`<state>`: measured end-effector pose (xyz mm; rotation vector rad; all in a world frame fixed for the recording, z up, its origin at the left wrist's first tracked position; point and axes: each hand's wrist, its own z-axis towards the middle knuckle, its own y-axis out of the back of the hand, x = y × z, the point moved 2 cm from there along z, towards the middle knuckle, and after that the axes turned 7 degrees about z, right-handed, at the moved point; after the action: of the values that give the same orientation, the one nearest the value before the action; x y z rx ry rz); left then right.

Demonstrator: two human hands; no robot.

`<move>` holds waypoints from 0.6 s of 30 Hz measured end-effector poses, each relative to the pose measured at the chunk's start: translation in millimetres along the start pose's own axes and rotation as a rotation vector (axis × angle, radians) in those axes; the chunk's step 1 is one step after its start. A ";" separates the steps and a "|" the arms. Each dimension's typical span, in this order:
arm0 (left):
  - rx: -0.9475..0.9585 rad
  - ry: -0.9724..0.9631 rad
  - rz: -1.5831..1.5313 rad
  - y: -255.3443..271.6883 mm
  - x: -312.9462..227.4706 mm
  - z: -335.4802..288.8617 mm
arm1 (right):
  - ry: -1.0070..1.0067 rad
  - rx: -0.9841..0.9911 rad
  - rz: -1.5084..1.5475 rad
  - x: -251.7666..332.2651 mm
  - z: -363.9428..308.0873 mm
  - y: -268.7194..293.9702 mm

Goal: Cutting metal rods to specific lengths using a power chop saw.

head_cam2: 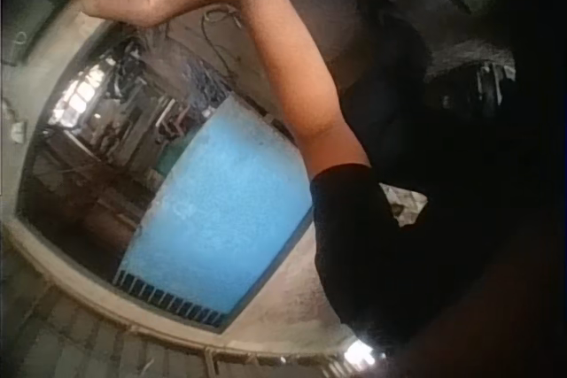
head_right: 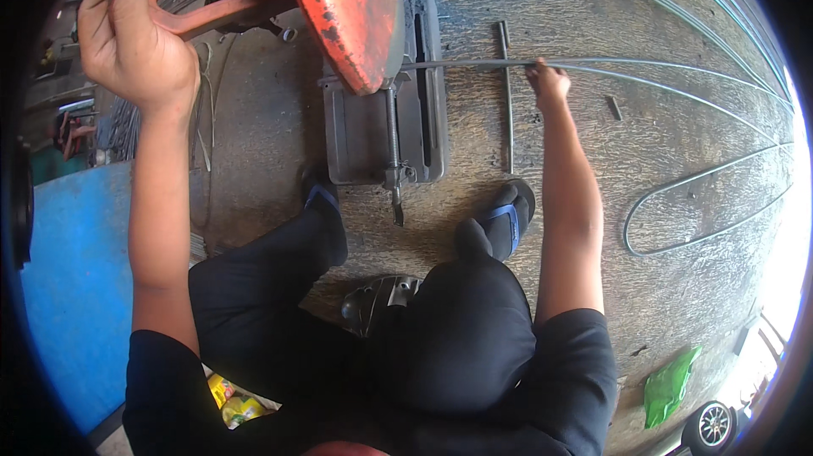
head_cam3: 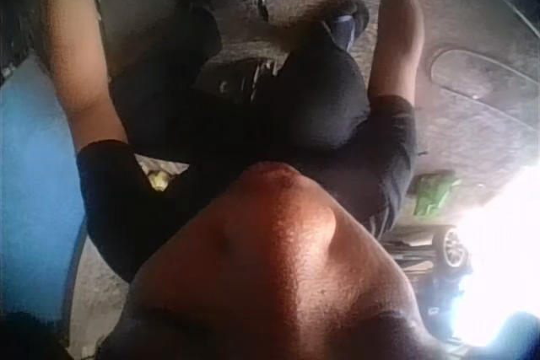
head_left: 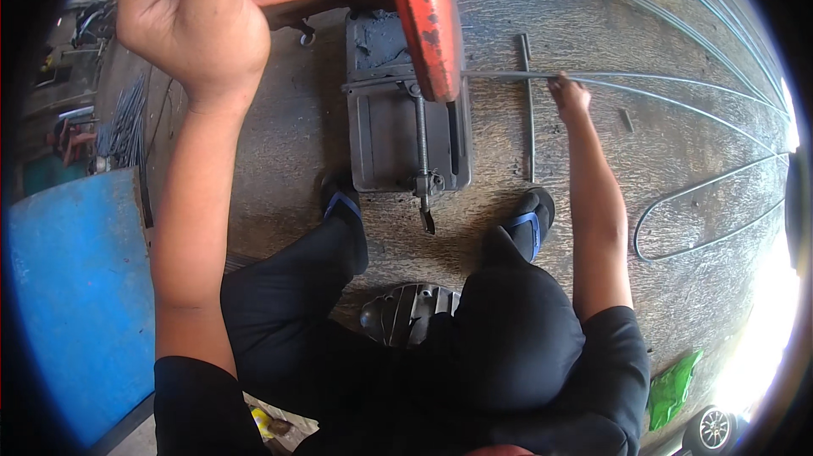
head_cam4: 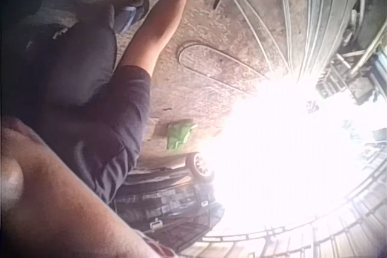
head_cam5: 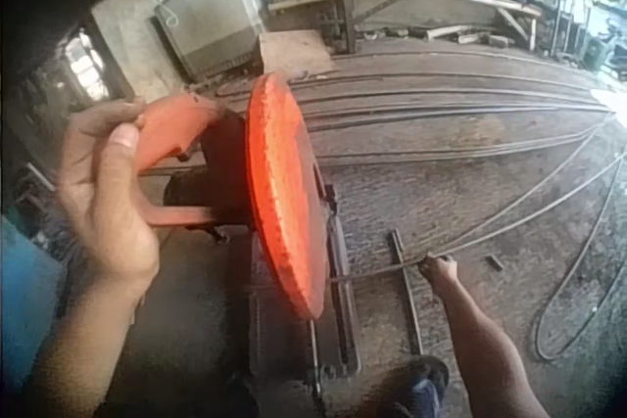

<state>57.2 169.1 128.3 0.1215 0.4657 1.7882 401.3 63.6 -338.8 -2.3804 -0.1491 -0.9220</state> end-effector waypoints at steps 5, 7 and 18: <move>-0.184 0.144 -0.248 -2.8 9.6 3.5 | 0.534 -0.020 -1.476 -21.6 -80.8 -12.5; -0.171 0.131 -0.197 -1.8 8.2 3.7 | 0.581 -0.056 -1.658 -28.7 -104.3 -4.1; -0.153 0.330 -0.188 0.5 13.1 -4.9 | 0.468 0.252 -1.760 -35.3 -96.2 28.6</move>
<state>51.6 180.2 122.0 -0.3193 0.5531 1.6558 327.1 -9.7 -318.0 -1.2305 -2.1452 -1.8703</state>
